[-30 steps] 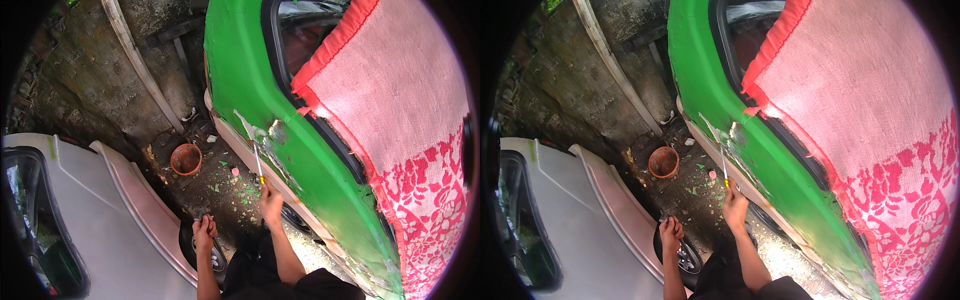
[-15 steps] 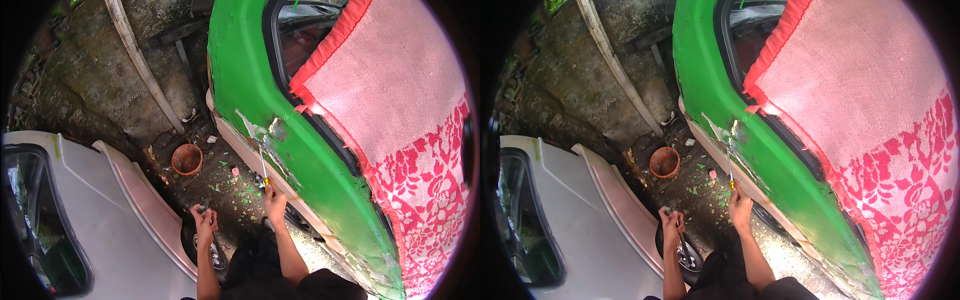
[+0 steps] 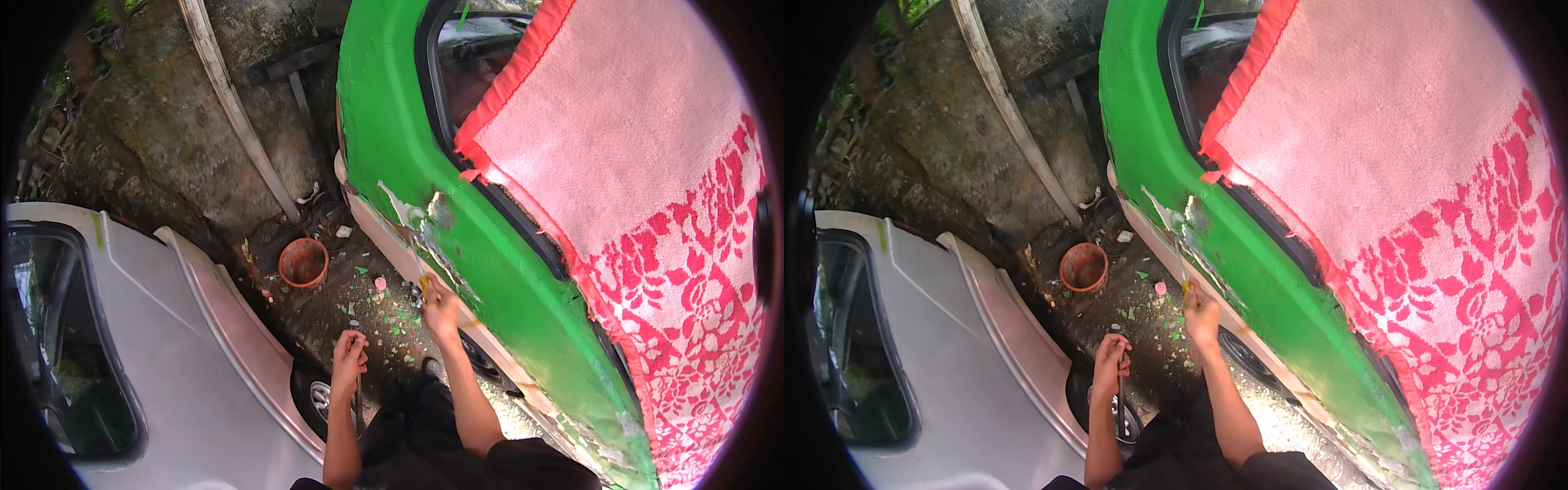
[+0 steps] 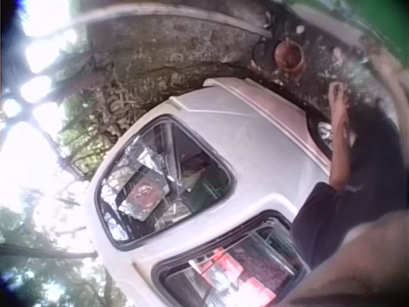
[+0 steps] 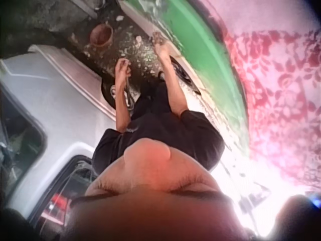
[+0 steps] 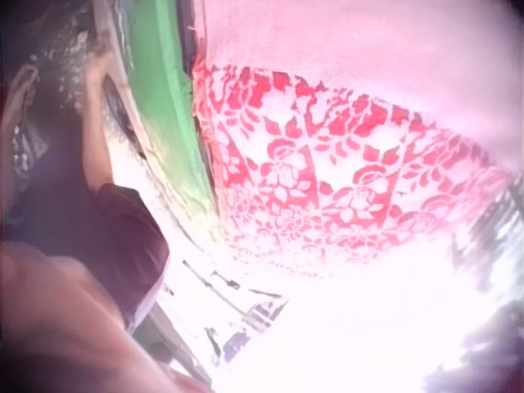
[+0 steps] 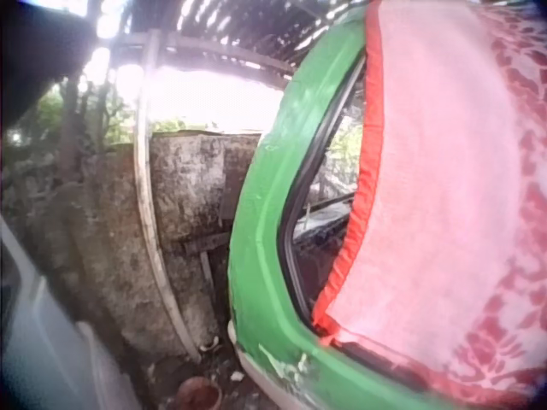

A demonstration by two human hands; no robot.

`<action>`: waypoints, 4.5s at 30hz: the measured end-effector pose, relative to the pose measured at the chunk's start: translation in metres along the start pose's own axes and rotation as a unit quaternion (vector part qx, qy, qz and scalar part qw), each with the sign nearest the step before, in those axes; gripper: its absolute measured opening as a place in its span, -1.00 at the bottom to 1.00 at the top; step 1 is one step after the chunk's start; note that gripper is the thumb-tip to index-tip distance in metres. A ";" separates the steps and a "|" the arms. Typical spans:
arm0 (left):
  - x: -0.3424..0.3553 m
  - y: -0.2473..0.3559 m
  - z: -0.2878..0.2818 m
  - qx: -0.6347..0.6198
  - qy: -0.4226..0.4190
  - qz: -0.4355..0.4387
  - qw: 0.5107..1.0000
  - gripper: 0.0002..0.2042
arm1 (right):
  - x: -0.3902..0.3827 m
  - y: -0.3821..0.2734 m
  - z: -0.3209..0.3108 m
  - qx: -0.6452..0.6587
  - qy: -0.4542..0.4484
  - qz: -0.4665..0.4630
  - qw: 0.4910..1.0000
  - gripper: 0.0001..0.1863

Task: The person uses a hammer and a metal punch to repeatedly tap a dent on the side of a green car door. The person alternates between striking the punch with the hammer and repositioning the punch on the dent.

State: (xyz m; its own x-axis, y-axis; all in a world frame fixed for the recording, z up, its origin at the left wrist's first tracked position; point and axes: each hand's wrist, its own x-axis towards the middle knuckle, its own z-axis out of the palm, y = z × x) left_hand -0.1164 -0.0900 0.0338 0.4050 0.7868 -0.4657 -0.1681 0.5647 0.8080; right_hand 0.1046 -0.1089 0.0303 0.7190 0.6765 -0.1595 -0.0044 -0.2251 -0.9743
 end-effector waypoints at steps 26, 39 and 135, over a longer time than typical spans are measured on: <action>0.010 0.049 0.012 -0.024 0.000 0.015 1.000 -0.94 | 0.002 -0.037 -0.044 0.505 -0.185 0.379 0.753 -0.76; 0.036 0.067 0.011 -0.004 -0.025 -0.015 1.000 -0.92 | 0.003 -0.096 -0.042 0.738 -0.136 0.393 0.531 -0.67; 0.032 0.069 -0.013 -0.025 -0.053 -0.020 0.998 -0.86 | -0.026 -0.068 0.007 0.289 -0.043 0.210 0.933 -0.51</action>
State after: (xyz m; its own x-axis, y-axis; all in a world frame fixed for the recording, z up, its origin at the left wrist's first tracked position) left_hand -0.1261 -0.0226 0.0696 0.5039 0.7349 -0.4540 -0.1934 0.6082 0.7698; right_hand 0.0809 -0.1065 0.0992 0.5113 0.6737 -0.5336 -0.6647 -0.0836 -0.7425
